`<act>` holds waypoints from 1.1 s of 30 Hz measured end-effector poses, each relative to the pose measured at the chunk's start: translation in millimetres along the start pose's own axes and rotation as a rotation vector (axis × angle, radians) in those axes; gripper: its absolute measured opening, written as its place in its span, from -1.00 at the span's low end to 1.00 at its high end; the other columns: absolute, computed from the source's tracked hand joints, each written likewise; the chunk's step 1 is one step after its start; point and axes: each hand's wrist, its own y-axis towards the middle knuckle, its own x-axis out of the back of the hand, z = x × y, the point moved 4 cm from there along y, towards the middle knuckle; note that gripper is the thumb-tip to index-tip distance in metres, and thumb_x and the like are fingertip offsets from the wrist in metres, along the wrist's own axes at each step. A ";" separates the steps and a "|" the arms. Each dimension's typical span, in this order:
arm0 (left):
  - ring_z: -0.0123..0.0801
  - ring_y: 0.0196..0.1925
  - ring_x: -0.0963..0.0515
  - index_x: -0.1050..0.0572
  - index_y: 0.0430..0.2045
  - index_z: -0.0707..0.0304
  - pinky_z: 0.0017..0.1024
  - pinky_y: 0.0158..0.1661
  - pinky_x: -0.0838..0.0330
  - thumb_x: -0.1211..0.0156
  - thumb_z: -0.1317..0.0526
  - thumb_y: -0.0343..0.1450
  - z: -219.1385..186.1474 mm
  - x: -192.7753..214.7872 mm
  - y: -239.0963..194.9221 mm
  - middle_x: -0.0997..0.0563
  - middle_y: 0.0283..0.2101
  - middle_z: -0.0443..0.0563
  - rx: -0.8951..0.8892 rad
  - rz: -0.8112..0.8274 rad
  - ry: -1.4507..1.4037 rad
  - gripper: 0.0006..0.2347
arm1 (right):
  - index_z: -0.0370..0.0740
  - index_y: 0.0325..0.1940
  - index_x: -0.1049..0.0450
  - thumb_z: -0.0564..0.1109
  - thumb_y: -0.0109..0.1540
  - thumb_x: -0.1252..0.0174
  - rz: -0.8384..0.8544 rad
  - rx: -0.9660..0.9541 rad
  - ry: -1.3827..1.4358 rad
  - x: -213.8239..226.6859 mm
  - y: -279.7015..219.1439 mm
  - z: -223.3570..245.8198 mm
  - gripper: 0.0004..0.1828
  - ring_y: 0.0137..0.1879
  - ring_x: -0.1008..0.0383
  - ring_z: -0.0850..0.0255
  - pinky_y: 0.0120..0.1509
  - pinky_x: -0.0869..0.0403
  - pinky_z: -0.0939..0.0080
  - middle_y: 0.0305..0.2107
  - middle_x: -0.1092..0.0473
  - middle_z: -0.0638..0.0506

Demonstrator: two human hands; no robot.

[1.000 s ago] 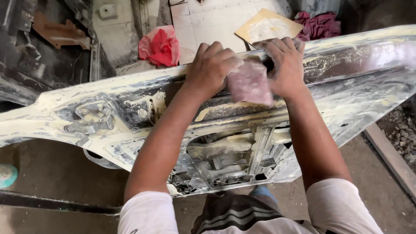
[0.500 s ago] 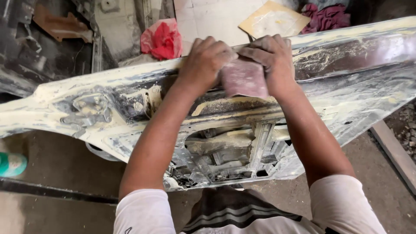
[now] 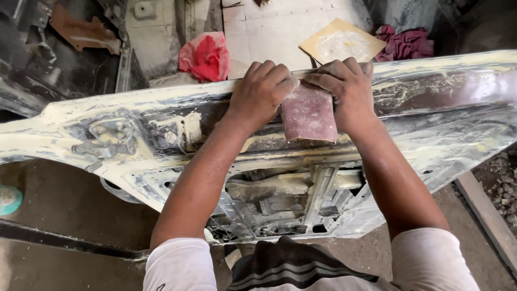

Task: The person sands a car door frame with a sanding block, moving the block back and forth across the surface to smooth it. The person holds the door frame with one hand while sanding with the other.

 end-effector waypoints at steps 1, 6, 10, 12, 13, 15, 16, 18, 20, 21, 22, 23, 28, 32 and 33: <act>-0.24 -0.08 -0.51 -0.64 -0.29 0.17 -0.28 -0.07 -0.41 -0.23 0.35 0.41 2.7 4.4 -5.0 -0.56 -0.19 -0.05 -0.031 -0.017 0.025 -0.90 | 0.13 0.04 -0.67 0.09 0.17 -0.38 -0.032 0.023 0.007 0.4 3.2 7.8 -0.65 0.07 -0.35 0.20 0.19 -0.21 -0.02 -0.13 -0.45 0.22; -0.29 -0.07 -0.51 -0.64 -0.26 0.14 -0.29 -0.09 -0.36 -0.22 0.36 0.41 49.4 20.2 -56.9 -0.57 -0.15 -0.08 -0.095 -0.051 0.126 -0.88 | 0.09 0.05 -0.65 0.11 0.27 -0.43 -0.093 0.093 0.032 -51.2 24.3 46.5 -0.70 -0.06 -0.31 0.24 0.06 -0.20 0.15 -0.13 -0.50 0.23; -0.29 -0.07 -0.50 -0.66 -0.19 0.13 -0.28 -0.09 -0.35 -0.27 0.36 0.42 65.9 57.8 -87.4 -0.60 -0.14 -0.07 -0.029 -0.022 0.149 -0.85 | 0.14 0.05 -0.65 0.02 0.17 -0.40 -0.156 0.211 -0.058 -49.3 49.7 103.1 -0.65 -0.08 -0.33 0.31 0.03 -0.23 0.26 -0.12 -0.51 0.27; -0.27 -0.07 -0.50 -0.67 -0.18 0.15 -0.26 -0.08 -0.36 -0.29 0.37 0.41 68.4 52.8 -87.5 -0.60 -0.15 -0.06 0.004 -0.006 0.125 -0.83 | 0.20 0.05 -0.65 -0.07 0.12 -0.37 -0.159 0.202 -0.148 -47.1 51.0 104.7 -0.60 -0.05 -0.34 0.34 0.04 -0.25 0.26 -0.15 -0.50 0.33; -0.27 -0.06 -0.51 -0.66 -0.18 0.16 -0.25 -0.05 -0.38 -0.28 0.37 0.40 70.8 40.9 -85.7 -0.60 -0.15 -0.05 -0.005 -0.023 0.132 -0.83 | 0.15 0.04 -0.65 0.01 0.21 -0.38 -0.159 0.194 -0.082 -49.4 47.4 96.2 -0.70 -0.10 -0.32 0.33 -0.01 -0.23 0.26 -0.15 -0.51 0.29; -0.27 -0.04 -0.51 -0.66 -0.19 0.16 -0.24 -0.03 -0.40 -0.27 0.36 0.39 68.6 13.6 -72.2 -0.60 -0.14 -0.04 -0.018 -0.042 0.135 -0.83 | 0.11 0.04 -0.66 0.10 0.30 -0.39 -0.160 0.183 -0.022 -46.9 37.3 74.1 -0.75 -0.14 -0.30 0.32 -0.06 -0.21 0.27 -0.16 -0.51 0.24; -0.29 -0.05 -0.52 -0.64 -0.21 0.19 -0.26 -0.04 -0.41 -0.23 0.37 0.41 61.8 -2.1 -61.5 -0.60 -0.14 -0.02 -0.049 -0.044 0.105 -0.86 | 0.12 0.00 -0.67 0.06 0.33 -0.35 -0.175 0.141 -0.038 -41.7 29.4 59.4 -0.83 -0.14 -0.30 0.32 -0.06 -0.20 0.27 -0.14 -0.52 0.26; -0.30 -0.05 -0.52 -0.62 -0.23 0.22 -0.29 -0.06 -0.42 -0.18 0.38 0.43 46.0 -12.3 -41.8 -0.60 -0.14 -0.01 -0.083 -0.046 0.072 -0.88 | 0.14 -0.04 -0.69 0.02 0.37 -0.31 -0.188 0.096 -0.057 -34.1 15.7 37.5 -0.89 -0.14 -0.30 0.32 -0.07 -0.18 0.26 -0.13 -0.53 0.28; -0.25 -0.09 -0.53 -0.61 -0.29 0.24 -0.25 -0.13 -0.40 -0.20 0.36 0.43 30.6 -1.4 -25.0 -0.60 -0.19 0.01 -0.050 -0.024 -0.042 -0.92 | 0.18 -0.05 -0.70 -0.03 0.42 -0.25 -0.161 0.022 -0.096 -31.3 5.6 20.8 -0.87 -0.08 -0.31 0.32 0.01 -0.20 0.27 -0.13 -0.53 0.32; -0.25 -0.09 -0.53 -0.61 -0.29 0.24 -0.25 -0.13 -0.40 -0.20 0.36 0.43 34.2 4.3 -28.9 -0.60 -0.19 0.01 -0.047 -0.025 -0.041 -0.92 | 0.18 -0.05 -0.70 -0.03 0.42 -0.25 -0.160 0.025 -0.095 -35.3 9.0 26.7 -0.87 -0.08 -0.31 0.32 0.01 -0.20 0.27 -0.13 -0.53 0.32; -0.23 -0.08 -0.53 -0.62 -0.27 0.23 -0.24 -0.12 -0.40 -0.21 0.36 0.40 37.8 10.2 -33.3 -0.60 -0.20 0.00 -0.053 -0.022 -0.048 -0.89 | 0.17 -0.05 -0.70 -0.03 0.42 -0.24 -0.159 0.032 -0.059 -40.0 13.3 32.6 -0.88 -0.10 -0.31 0.33 0.01 -0.20 0.27 -0.14 -0.54 0.31; -0.22 -0.07 -0.54 -0.62 -0.26 0.22 -0.22 -0.12 -0.40 -0.23 0.37 0.36 40.9 15.7 -37.3 -0.60 -0.20 -0.01 -0.059 -0.018 -0.055 -0.86 | 0.16 -0.06 -0.70 -0.03 0.43 -0.24 -0.159 0.039 -0.022 -44.6 17.4 37.8 -0.88 -0.11 -0.32 0.34 0.01 -0.20 0.27 -0.14 -0.54 0.30; -0.29 -0.04 -0.51 -0.63 -0.21 0.11 -0.27 -0.08 -0.36 -0.26 0.32 0.42 100.0 53.9 -113.9 -0.61 -0.13 -0.07 -0.049 -0.020 0.139 -0.87 | 0.03 -0.04 -0.68 0.04 0.34 -0.35 -0.187 0.210 0.057 -55.7 67.9 132.5 -0.84 -0.25 -0.28 0.35 -0.13 -0.19 0.27 -0.20 -0.55 0.22; -0.24 -0.03 -0.52 -0.64 -0.20 0.13 -0.21 -0.04 -0.33 -0.30 0.33 0.36 99.1 99.5 -130.8 -0.63 -0.10 -0.13 0.140 -0.004 0.055 -0.83 | 0.10 -0.04 -0.65 -0.07 0.19 -0.31 -0.148 0.226 -0.050 -57.3 81.2 165.3 -0.74 -0.09 -0.37 0.30 -0.03 -0.29 0.24 -0.21 -0.51 0.28; -0.24 -0.03 -0.52 -0.64 -0.20 0.13 -0.21 -0.04 -0.33 -0.30 0.33 0.36 104.1 79.8 -129.4 -0.63 -0.10 -0.13 0.137 -0.002 0.048 -0.83 | 0.10 -0.04 -0.65 -0.07 0.19 -0.31 -0.144 0.220 -0.053 -61.2 76.0 154.3 -0.74 -0.09 -0.37 0.30 -0.03 -0.29 0.24 -0.21 -0.51 0.28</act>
